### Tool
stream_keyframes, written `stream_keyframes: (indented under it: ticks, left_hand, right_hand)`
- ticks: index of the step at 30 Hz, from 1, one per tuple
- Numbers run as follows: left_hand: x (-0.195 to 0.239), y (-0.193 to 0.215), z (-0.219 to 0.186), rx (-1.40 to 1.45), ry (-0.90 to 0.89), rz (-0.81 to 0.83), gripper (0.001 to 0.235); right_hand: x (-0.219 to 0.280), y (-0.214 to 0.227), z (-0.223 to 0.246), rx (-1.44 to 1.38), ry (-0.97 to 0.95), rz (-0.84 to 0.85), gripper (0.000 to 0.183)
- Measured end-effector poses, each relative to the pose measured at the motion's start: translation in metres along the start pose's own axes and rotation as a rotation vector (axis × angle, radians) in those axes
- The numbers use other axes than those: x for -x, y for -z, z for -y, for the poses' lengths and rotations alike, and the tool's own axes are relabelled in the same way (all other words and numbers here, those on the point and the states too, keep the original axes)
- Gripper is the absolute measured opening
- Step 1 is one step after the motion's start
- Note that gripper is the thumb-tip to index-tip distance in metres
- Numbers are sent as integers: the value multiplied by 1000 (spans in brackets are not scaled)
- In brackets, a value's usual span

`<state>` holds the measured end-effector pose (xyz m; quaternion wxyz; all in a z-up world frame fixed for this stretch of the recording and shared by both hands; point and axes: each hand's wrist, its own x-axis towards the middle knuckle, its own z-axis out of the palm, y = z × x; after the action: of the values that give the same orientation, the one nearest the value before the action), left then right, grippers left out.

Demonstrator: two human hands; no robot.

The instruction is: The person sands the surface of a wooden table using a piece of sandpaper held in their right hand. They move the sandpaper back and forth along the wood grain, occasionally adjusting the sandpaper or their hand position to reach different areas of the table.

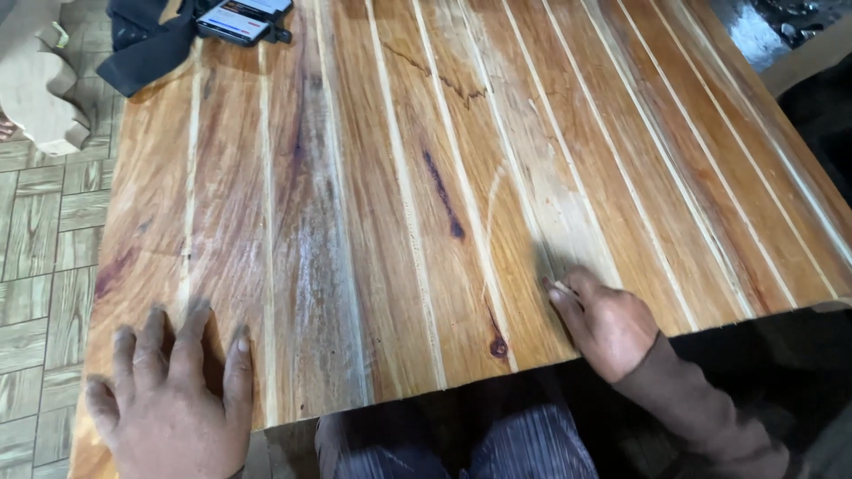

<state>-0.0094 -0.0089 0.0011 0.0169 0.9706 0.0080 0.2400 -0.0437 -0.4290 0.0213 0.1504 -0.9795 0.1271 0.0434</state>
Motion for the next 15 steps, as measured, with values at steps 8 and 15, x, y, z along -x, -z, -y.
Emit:
stream_keyframes:
  ticks: [8,15]
  left_hand:
    - [-3,0,-1,133,111,128,63]
    - [-5,-5,0,104,136,85,64]
  right_hand:
    - [-122,40,63,-145,-28,52,43]
    - [-250,43,76,-201,-8,-1,35]
